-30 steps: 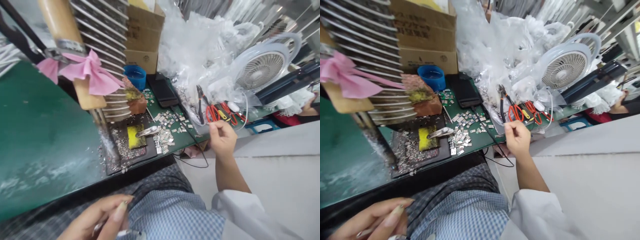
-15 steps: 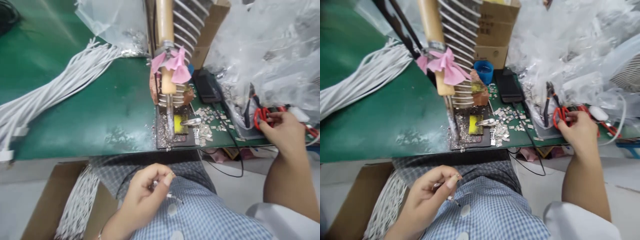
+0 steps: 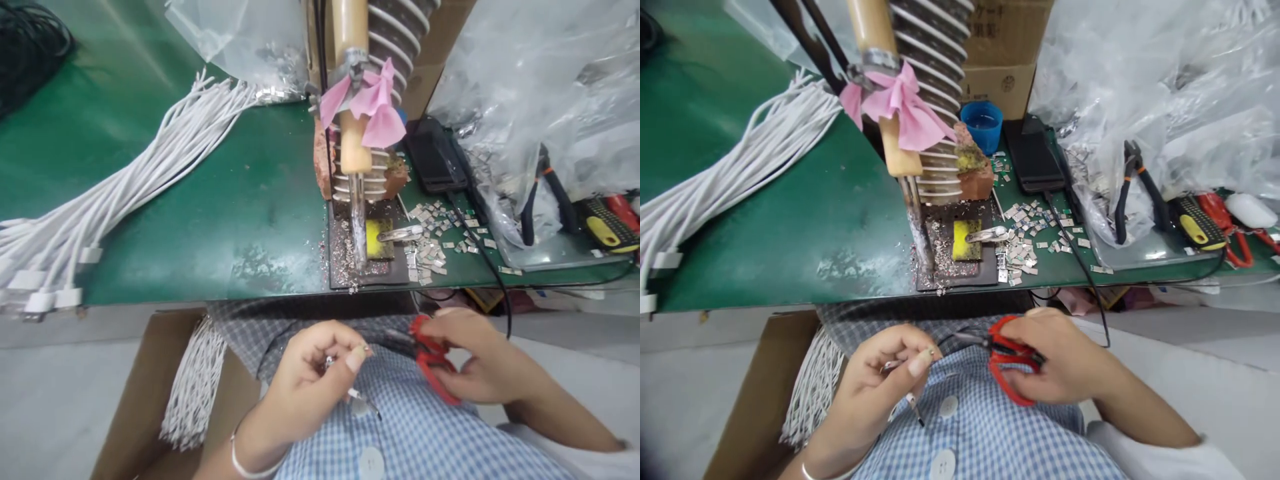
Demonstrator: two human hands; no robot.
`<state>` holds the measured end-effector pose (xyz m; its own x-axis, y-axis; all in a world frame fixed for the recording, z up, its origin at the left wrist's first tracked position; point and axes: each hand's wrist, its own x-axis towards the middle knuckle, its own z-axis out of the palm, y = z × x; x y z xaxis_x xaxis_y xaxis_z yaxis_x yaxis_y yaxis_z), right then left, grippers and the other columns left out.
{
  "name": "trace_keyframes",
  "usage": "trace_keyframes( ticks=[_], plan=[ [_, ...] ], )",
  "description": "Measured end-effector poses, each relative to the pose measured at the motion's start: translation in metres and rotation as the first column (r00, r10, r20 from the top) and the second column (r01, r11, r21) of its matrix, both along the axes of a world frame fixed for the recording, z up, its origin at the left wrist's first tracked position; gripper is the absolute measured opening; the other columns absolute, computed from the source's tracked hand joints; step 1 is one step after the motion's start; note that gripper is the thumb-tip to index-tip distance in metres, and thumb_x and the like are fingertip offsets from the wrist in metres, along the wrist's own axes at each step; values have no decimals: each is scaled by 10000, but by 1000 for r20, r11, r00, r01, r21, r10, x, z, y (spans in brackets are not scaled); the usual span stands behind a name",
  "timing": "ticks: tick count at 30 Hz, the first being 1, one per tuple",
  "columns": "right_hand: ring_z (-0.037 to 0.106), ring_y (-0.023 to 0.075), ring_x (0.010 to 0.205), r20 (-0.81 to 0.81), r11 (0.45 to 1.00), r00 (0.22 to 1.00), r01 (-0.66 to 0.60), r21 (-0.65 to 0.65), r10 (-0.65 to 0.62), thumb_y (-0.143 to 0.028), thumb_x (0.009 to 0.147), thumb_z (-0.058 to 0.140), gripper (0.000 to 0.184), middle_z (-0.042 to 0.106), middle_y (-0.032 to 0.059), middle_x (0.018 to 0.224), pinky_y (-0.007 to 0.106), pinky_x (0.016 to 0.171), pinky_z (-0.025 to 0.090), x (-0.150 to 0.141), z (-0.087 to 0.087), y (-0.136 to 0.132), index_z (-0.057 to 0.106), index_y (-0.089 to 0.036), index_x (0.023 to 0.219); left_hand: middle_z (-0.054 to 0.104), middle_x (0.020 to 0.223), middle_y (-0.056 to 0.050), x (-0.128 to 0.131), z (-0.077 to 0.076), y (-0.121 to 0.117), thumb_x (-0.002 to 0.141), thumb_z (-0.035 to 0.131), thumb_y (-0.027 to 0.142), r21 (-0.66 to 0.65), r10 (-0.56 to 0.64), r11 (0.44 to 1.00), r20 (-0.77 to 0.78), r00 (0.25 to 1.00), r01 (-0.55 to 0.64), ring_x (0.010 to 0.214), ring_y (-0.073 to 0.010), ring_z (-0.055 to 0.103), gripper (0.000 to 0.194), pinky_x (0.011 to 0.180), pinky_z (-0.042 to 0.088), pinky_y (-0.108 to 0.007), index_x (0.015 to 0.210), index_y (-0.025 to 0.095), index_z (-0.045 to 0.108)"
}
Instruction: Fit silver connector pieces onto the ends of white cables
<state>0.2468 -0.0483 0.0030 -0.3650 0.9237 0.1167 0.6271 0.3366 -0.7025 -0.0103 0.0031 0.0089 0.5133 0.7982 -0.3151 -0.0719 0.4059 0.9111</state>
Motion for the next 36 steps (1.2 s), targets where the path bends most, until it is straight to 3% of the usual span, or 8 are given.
trace_keyframes(
  ticks=[2, 5, 15, 20, 27, 30, 32, 36],
  plan=[
    [462, 112, 510, -39, 998, 997, -67, 11, 67, -246, 817, 572, 61, 560, -41, 593, 247, 531, 368, -22, -10, 7, 541, -223, 865, 564, 559, 41, -2, 0, -2, 885, 694, 324, -14, 22, 1000, -12, 1000, -22, 462, -56, 479, 151, 456, 376, -127, 828, 186, 713],
    [407, 105, 507, -43, 997, 997, -59, 45, 61, -221, 833, 536, 12, 535, -48, 584, 244, 532, 305, -35, -19, 15, 531, -211, 839, 561, 546, 41, -5, 0, -4, 874, 710, 361, -24, 28, 999, -30, 999, -29, 452, -54, 480, 185, 456, 373, -129, 822, 184, 720],
    [398, 125, 522, -2, 993, 994, -110, 39, 110, -183, 812, 488, 76, 531, -41, 567, 247, 543, 276, -30, -22, 14, 521, -222, 756, 536, 510, 36, 0, 4, -5, 823, 743, 380, -49, 102, 993, -116, 988, -108, 439, -77, 449, 232, 449, 345, -179, 744, 167, 699],
    [406, 126, 525, 6, 989, 990, -141, 39, 140, -175, 837, 487, 101, 537, -44, 574, 256, 553, 279, -31, -25, 13, 512, -224, 751, 542, 507, 38, -3, 4, -3, 830, 741, 337, -37, 44, 998, -102, 994, -48, 441, -73, 441, 189, 446, 323, -179, 758, 166, 706],
    [395, 126, 509, 0, 991, 994, -105, 78, 105, -160, 841, 456, 122, 514, -40, 555, 257, 536, 285, -36, -25, 13, 491, -222, 743, 719, 565, -8, -3, 1, -5, 838, 774, 323, -131, 102, 987, 65, 993, -93, 489, -102, 631, 162, 501, 494, -171, 791, 171, 743],
    [385, 115, 513, -101, 997, 993, -62, 50, 67, -179, 847, 479, 103, 483, -45, 555, 250, 518, 276, -47, -29, 11, 482, -218, 752, 781, 642, -31, -1, -3, -4, 827, 794, 281, -147, 118, 985, 188, 975, -90, 561, -126, 709, 125, 552, 555, -180, 785, 172, 752],
    [373, 97, 503, -277, 998, 961, -42, -50, 26, -224, 863, 522, 103, 456, -61, 557, 231, 495, 274, -58, -35, 7, 470, -217, 775, 789, 654, -24, 0, -6, -2, 822, 800, 269, -145, 135, 984, 240, 961, -102, 576, -138, 730, 102, 558, 575, -189, 793, 182, 757],
    [344, 60, 440, -640, 909, 754, -152, -388, -147, -389, 896, 582, 238, 419, -98, 551, 171, 420, 286, -79, -48, -3, 417, -233, 827, 797, 693, -38, 3, -9, -2, 808, 811, 283, -60, 194, 981, 210, 958, -186, 626, -166, 748, 111, 600, 601, -227, 803, 179, 770]
  ],
)
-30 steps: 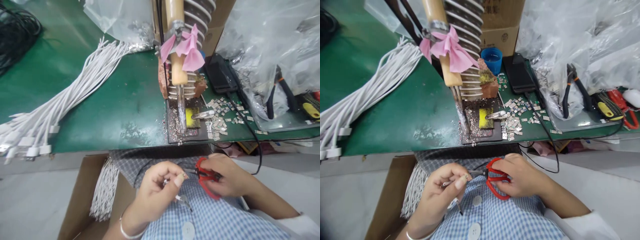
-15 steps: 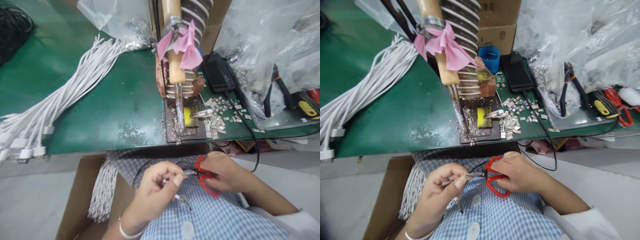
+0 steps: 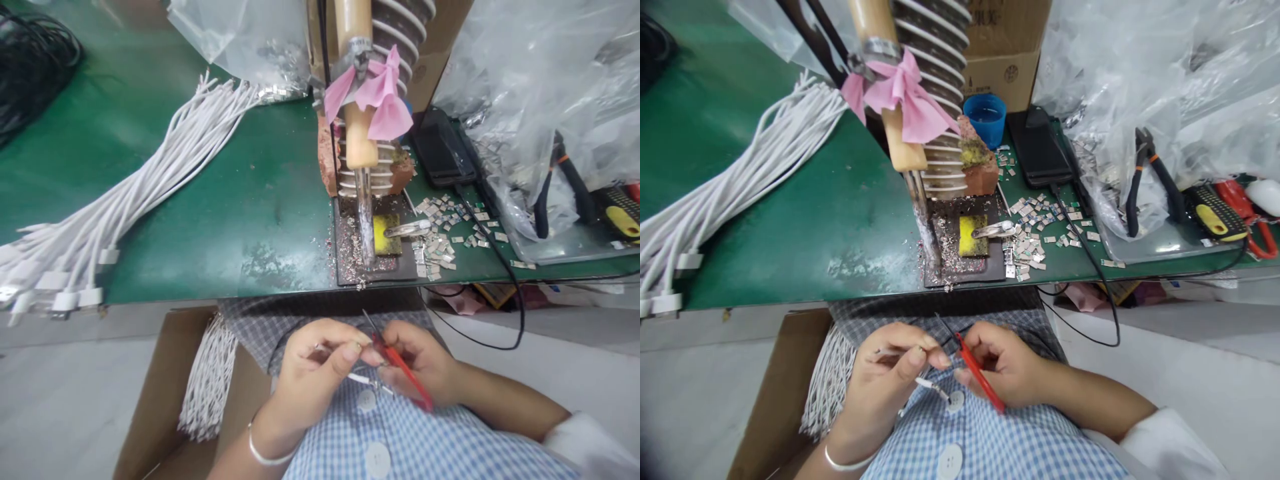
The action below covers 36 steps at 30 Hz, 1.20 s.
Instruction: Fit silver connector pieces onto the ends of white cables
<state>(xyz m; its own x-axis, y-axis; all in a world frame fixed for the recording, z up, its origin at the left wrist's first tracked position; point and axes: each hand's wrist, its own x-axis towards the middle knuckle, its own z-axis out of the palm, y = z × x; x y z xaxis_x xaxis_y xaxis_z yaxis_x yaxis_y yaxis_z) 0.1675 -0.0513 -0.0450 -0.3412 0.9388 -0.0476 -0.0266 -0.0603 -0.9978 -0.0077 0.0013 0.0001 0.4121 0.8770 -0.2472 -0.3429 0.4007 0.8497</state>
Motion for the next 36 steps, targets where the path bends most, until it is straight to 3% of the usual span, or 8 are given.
trace_keyframes(
  ticks=[2, 4, 6, 9, 11, 19, 28, 36],
  plan=[
    [361, 59, 434, -75, 997, 997, -11, -70, 6, -422, 891, 593, 265, 430, -97, 560, 164, 407, 306, -4, -2, -1, 409, -237, 841, 789, 682, -37, 1, 1, 0, 818, 801, 292, 4, 26, 1000, -45, 999, -26, 622, -159, 739, 129, 607, 596, -226, 802, 172, 757],
    [385, 65, 449, 1, 1000, 1000, 22, -8, -22, -399, 867, 625, 251, 451, -84, 576, 173, 420, 330, -1, 0, 2, 438, -231, 856, 764, 626, -23, 1, 3, -1, 830, 788, 316, -25, 53, 998, -94, 994, -55, 570, -143, 710, 166, 579, 577, -216, 796, 164, 729],
    [392, 75, 461, 147, 984, 985, 70, 166, -94, -361, 836, 654, 223, 468, -72, 583, 190, 437, 341, 7, 4, 8, 481, -225, 871, 736, 574, -10, 1, 4, -1, 835, 778, 344, -42, 51, 998, -130, 990, -57, 514, -127, 673, 203, 545, 553, -204, 790, 159, 708],
    [385, 96, 463, 276, 882, 940, 53, 468, -203, -329, 807, 655, 184, 482, -67, 563, 224, 472, 354, 19, 11, 20, 528, -224, 890, 718, 546, 1, 0, 3, 0, 843, 765, 369, -44, 6, 999, -122, 993, -11, 469, -112, 640, 225, 509, 527, -192, 784, 162, 697],
    [387, 103, 467, 322, 840, 920, 14, 542, -224, -295, 817, 630, 135, 492, -65, 553, 233, 494, 358, 24, 13, 25, 537, -226, 887, 709, 537, 1, 0, 3, 0, 843, 761, 376, -48, -1, 999, -122, 992, -5, 457, -114, 631, 237, 497, 522, -196, 775, 161, 688],
    [409, 107, 458, 401, 853, 896, -51, 519, -190, -285, 872, 582, 96, 491, -60, 523, 228, 486, 318, 25, 6, 24, 528, -222, 823, 684, 508, -3, 0, 6, 0, 815, 766, 435, -49, -16, 999, -201, 979, 7, 437, -133, 619, 300, 482, 519, -227, 745, 163, 663],
    [403, 111, 462, 548, 804, 812, -184, 566, -200, -191, 877, 495, 167, 513, -48, 517, 256, 508, 274, 32, 10, 28, 501, -221, 713, 674, 497, -2, -1, 6, 2, 804, 777, 433, -112, -61, 993, -148, 987, 45, 427, -126, 610, 304, 472, 495, -213, 733, 158, 668],
    [418, 115, 469, 638, 723, 734, -309, 618, -231, -165, 869, 475, 197, 535, -44, 517, 274, 532, 274, 41, 14, 33, 504, -212, 680, 680, 507, -1, -6, -5, 2, 844, 758, 368, -161, -192, 968, 6, 981, 190, 416, -101, 607, 249, 431, 454, -164, 765, 144, 684]
  ],
)
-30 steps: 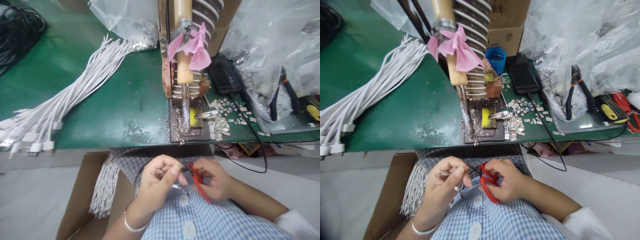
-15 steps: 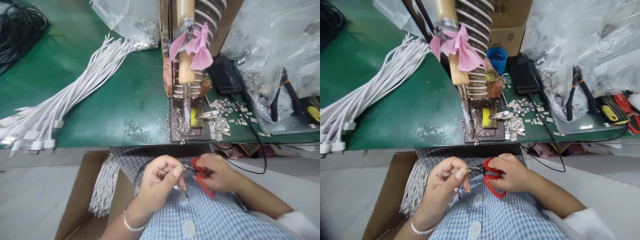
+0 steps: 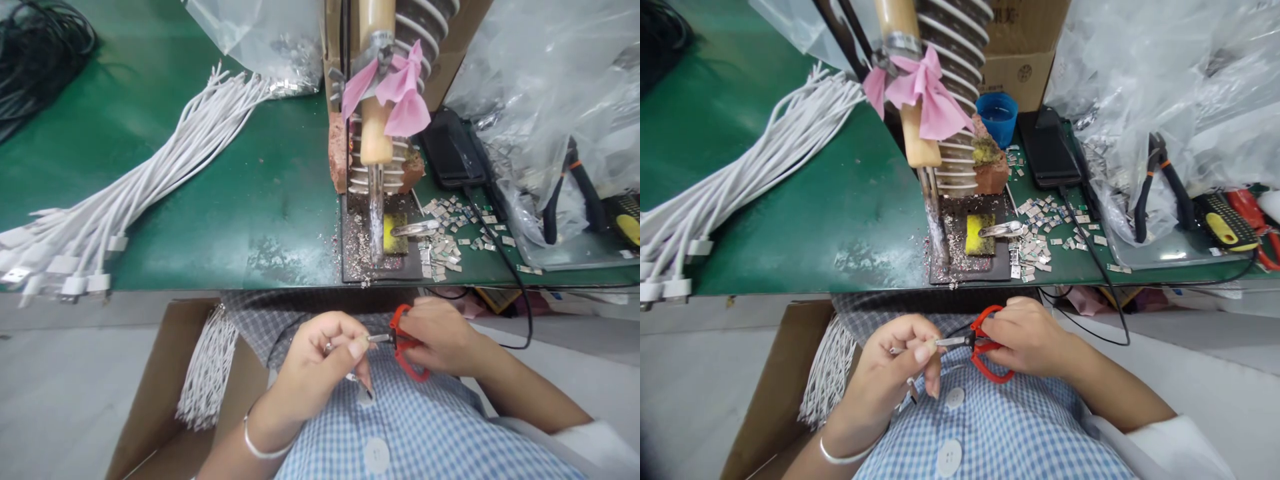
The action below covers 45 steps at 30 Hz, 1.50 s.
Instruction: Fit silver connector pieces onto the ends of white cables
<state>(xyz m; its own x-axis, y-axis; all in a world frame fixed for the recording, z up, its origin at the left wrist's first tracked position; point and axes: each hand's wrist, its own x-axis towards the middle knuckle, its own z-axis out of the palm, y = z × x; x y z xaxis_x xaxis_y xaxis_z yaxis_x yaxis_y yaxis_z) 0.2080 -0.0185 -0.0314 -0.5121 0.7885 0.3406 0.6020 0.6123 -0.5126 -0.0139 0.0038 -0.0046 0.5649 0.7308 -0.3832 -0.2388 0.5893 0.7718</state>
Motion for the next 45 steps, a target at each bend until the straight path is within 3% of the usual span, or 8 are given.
trace_keyframes(
  ticks=[5, 9, 14, 19, 22, 27, 37, 45],
  plan=[
    [408, 114, 479, -31, 1000, 999, 15, -12, -16, -150, 878, 463, 187, 537, -41, 535, 275, 543, 269, -2, 0, -2, 504, -208, 705, 706, 528, -9, -1, 0, -1, 861, 751, 331, 30, 36, 999, 10, 999, -36, 433, -102, 631, 212, 451, 489, -160, 789, 140, 693],
    [345, 107, 495, -225, 989, 971, 52, -137, -83, -164, 865, 523, 173, 487, -52, 543, 265, 526, 245, -14, -9, -8, 473, -215, 707, 753, 591, -23, 2, 2, -1, 895, 721, 296, 31, 39, 999, 70, 997, -42, 501, -108, 690, 164, 514, 545, -158, 835, 143, 725],
    [320, 71, 458, -536, 849, 802, -73, -524, -262, -370, 901, 586, 267, 396, -91, 550, 203, 455, 261, -43, -21, -24, 405, -232, 762, 805, 730, 0, 9, 0, -3, 904, 712, 214, 161, 147, 972, 148, 978, -170, 656, -102, 746, 59, 645, 588, -157, 902, 199, 770],
    [357, 61, 413, -590, 803, 754, -145, -578, -289, -488, 951, 497, 316, 428, -91, 554, 171, 397, 308, -50, -22, -30, 360, -246, 801, 788, 715, 28, 10, -1, -6, 931, 678, 219, 231, 181, 953, 78, 980, -194, 637, -76, 720, 81, 641, 573, -136, 920, 214, 758],
    [370, 68, 445, -573, 842, 774, -98, -530, -270, -370, 875, 626, 243, 440, -75, 585, 179, 412, 310, -37, -17, -23, 433, -234, 823, 758, 634, 37, 9, 1, -7, 940, 667, 251, 193, 184, 963, 37, 982, -188, 560, -54, 681, 109, 595, 535, -109, 876, 200, 740],
    [327, 102, 471, -485, 983, 866, 32, -183, -119, -312, 824, 645, 171, 391, -82, 548, 232, 452, 292, -21, -8, -6, 496, -234, 860, 726, 605, 46, 8, 1, -8, 935, 668, 276, 241, 197, 952, -5, 980, -190, 518, -57, 643, 113, 543, 510, -119, 864, 206, 721],
    [380, 107, 441, -366, 995, 925, 90, -47, -101, -304, 842, 608, 149, 510, -67, 544, 247, 476, 309, -22, -5, -3, 513, -225, 924, 635, 565, 70, 7, -1, -5, 950, 589, 182, 597, 226, 801, -218, 949, -53, 476, -62, 557, 113, 490, 440, -139, 850, 211, 631],
    [334, 105, 468, -290, 986, 942, 160, -54, -169, -215, 865, 551, 93, 460, -75, 524, 242, 481, 270, -27, -11, -7, 481, -226, 803, 616, 595, 68, 4, -4, -8, 930, 595, 169, 680, 260, 733, -297, 919, 12, 479, -76, 566, 86, 485, 456, -164, 874, 224, 631]
  ],
)
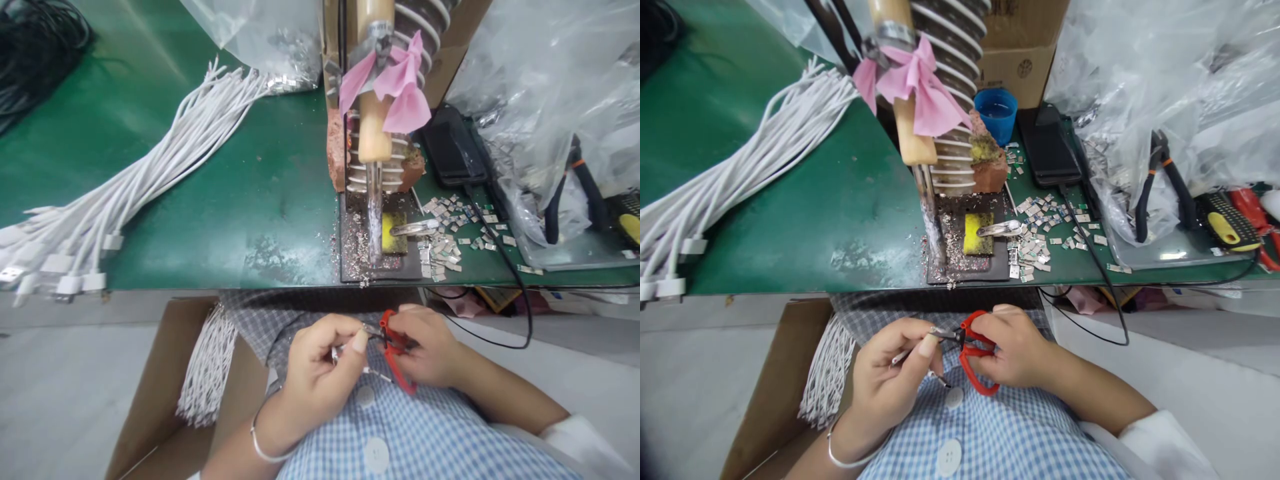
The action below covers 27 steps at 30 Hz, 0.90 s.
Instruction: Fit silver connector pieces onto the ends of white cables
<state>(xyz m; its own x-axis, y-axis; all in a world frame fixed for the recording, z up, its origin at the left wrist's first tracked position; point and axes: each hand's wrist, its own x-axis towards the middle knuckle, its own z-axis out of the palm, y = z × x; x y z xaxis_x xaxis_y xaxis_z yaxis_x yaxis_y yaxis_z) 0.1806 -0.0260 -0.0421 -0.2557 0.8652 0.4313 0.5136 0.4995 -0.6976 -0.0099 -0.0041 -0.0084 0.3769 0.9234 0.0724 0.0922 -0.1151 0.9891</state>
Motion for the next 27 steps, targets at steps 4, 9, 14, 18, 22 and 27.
trace_keyframes(
  ticks=[4, 9, 14, 18, 22, 27],
  plan=[
    [306, 102, 493, -37, 998, 999, -10, -70, 7, -191, 852, 555, 158, 410, -79, 532, 244, 487, 238, -2, 0, -2, 446, -228, 744, 609, 582, 70, 0, 2, 2, 936, 587, 164, 4, -17, 1000, 21, 1000, 17, 475, -71, 550, 97, 480, 444, -156, 864, 219, 622],
    [283, 61, 463, -421, 780, 896, -362, -511, 140, -271, 837, 620, 239, 378, -101, 548, 191, 450, 237, 3, 5, -9, 408, -227, 738, 617, 632, 43, 2, 3, 5, 912, 615, 145, 20, 11, 1000, 32, 999, -11, 534, -80, 561, 111, 506, 448, -162, 817, 200, 626],
    [311, 57, 446, -560, 661, 817, -495, -564, 134, -356, 822, 649, 273, 414, -91, 563, 166, 414, 246, 3, 6, -8, 420, -226, 751, 599, 611, 38, 0, 6, 3, 928, 621, 196, -86, 4, 996, 98, 995, 4, 517, -79, 531, 126, 489, 421, -161, 802, 198, 624],
    [313, 89, 516, -256, 955, 966, -51, -293, -27, -151, 760, 633, 181, 395, -75, 583, 212, 493, 265, -4, 1, -5, 468, -224, 747, 561, 508, 49, 0, 10, 1, 943, 638, 328, -414, 17, 906, 252, 968, 92, 415, -65, 497, 180, 434, 400, -152, 836, 187, 666],
    [359, 76, 497, -329, 944, 944, -87, -319, -24, -143, 756, 620, 191, 419, -77, 610, 196, 475, 284, -14, -5, -12, 452, -229, 783, 667, 539, 7, 3, 7, 1, 893, 713, 340, -561, 59, 792, 462, 885, 240, 430, -91, 589, 175, 443, 477, -165, 841, 173, 707],
    [331, 51, 437, -616, 801, 788, -355, -483, -22, -239, 777, 629, 292, 409, -102, 581, 158, 411, 273, -30, -6, -17, 337, -249, 768, 751, 611, -22, 8, -3, -2, 889, 725, 306, -477, 103, 859, 515, 851, 185, 528, -128, 691, 136, 533, 560, -199, 851, 175, 728]
  ],
)
